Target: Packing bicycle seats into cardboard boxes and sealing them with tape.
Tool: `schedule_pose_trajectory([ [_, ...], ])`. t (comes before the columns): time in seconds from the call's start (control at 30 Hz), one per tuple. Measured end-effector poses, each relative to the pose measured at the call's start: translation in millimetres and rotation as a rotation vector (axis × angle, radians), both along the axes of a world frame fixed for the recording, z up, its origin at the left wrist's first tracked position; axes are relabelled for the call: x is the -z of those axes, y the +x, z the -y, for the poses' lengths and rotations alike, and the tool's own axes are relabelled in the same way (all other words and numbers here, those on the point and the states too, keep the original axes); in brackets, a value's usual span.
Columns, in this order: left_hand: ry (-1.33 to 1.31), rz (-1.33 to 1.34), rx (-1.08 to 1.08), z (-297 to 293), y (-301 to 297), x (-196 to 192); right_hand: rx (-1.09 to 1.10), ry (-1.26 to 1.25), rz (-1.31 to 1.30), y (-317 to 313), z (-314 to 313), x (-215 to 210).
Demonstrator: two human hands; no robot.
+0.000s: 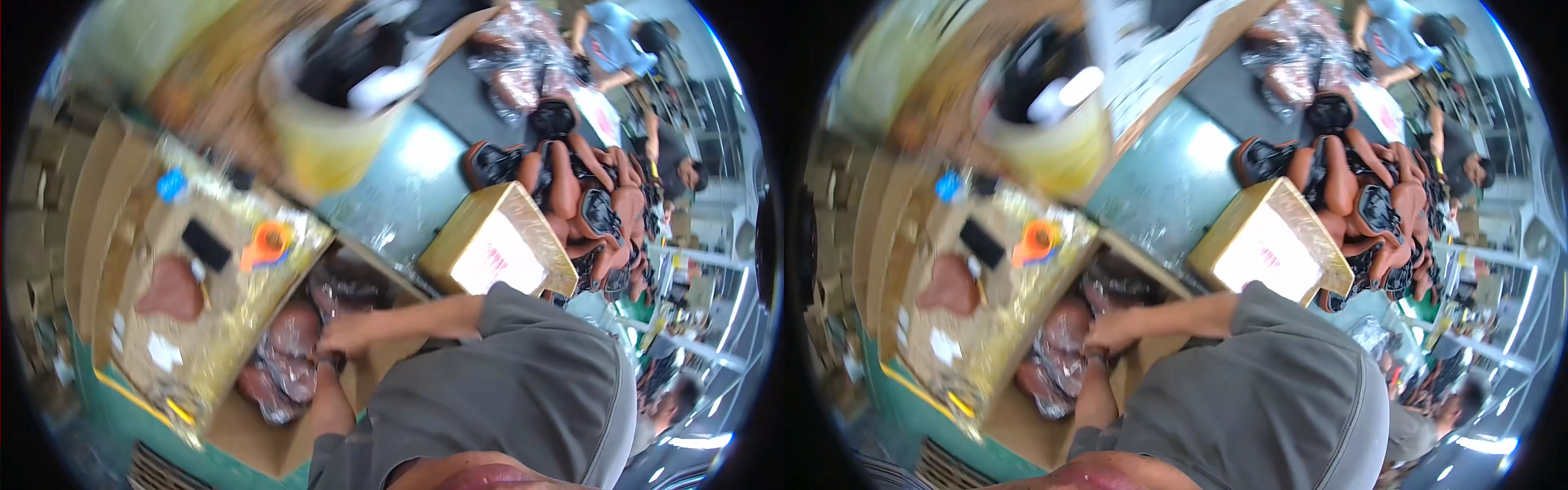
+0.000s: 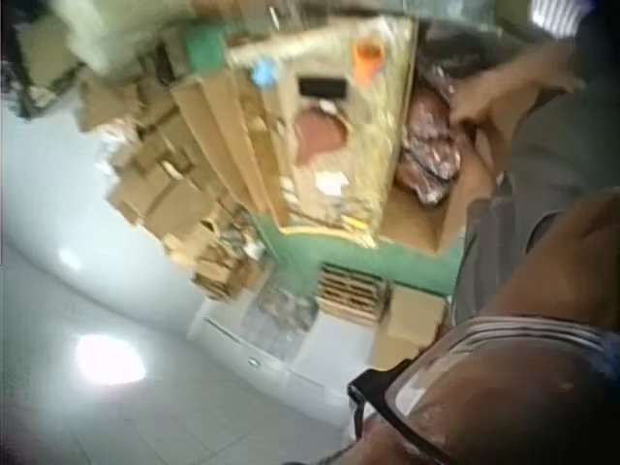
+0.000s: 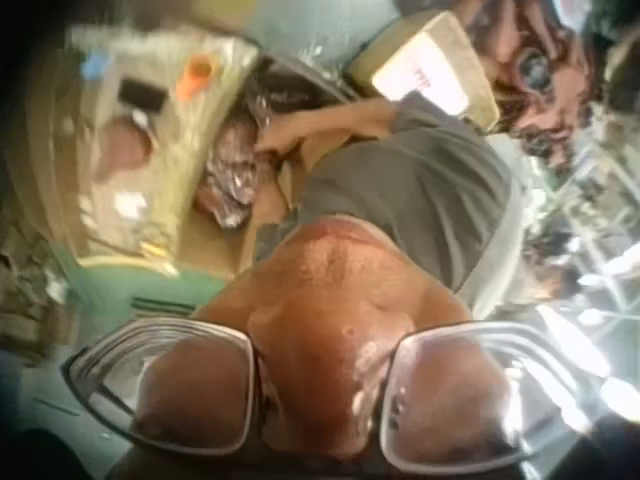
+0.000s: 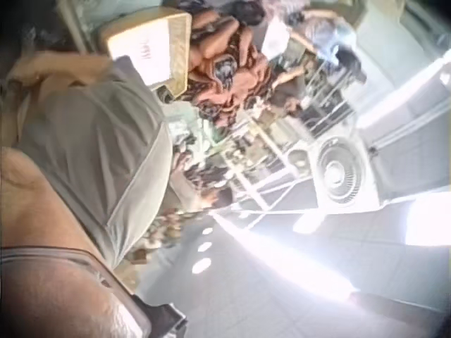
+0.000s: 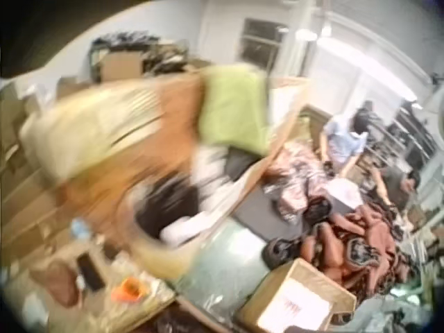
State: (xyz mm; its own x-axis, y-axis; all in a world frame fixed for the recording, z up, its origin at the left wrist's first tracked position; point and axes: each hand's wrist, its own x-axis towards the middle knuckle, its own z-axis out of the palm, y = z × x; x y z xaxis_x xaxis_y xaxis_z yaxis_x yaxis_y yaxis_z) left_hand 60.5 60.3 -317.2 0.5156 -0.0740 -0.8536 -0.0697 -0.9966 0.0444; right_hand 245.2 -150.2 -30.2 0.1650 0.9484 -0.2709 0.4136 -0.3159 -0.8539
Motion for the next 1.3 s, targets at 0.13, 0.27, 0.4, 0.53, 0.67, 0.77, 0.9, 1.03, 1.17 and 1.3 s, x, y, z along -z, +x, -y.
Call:
schedule_pose_trajectory([
  [0.13, 0.057, 0.087, -1.217, 19, 11, -125, 0.38, 0.116, -0.599, 141, 252, -166],
  [0.27, 0.219, 0.638, -0.811, 70, 55, -205, 1.389, -0.556, 0.86, 290, 546, -106],
  [0.4, -0.578, 0.886, -0.925, 214, 159, -337, 1.166, -1.13, 1.142, 349, 749, 17],
  [0.53, -0.679, 0.944, -0.453, 332, 258, -393, 1.337, -0.98, 1.04, 378, 769, 33],
  [0.67, -0.673, 1.014, -0.066, 494, 389, -434, 1.424, -0.629, 0.651, 397, 743, -124],
  [0.77, -0.918, 0.978, -0.139, 591, 460, -418, 1.144, -0.091, 0.334, 368, 793, -167],
  [0.9, -1.133, 0.151, 0.319, 517, 522, -324, 0.769, 0.407, -0.171, 368, 824, -183],
  [1.03, -1.132, -0.134, -0.054, 528, 420, -332, 1.287, -0.716, 0.217, 376, 1010, -121],
  [1.17, -1.101, -0.479, -0.57, 482, 330, -370, 1.452, -0.996, 0.848, 362, 1153, 57],
  [1.3, -1.162, -0.462, -0.971, 498, 326, -433, 1.771, -0.816, 0.516, 375, 1121, 119],
])
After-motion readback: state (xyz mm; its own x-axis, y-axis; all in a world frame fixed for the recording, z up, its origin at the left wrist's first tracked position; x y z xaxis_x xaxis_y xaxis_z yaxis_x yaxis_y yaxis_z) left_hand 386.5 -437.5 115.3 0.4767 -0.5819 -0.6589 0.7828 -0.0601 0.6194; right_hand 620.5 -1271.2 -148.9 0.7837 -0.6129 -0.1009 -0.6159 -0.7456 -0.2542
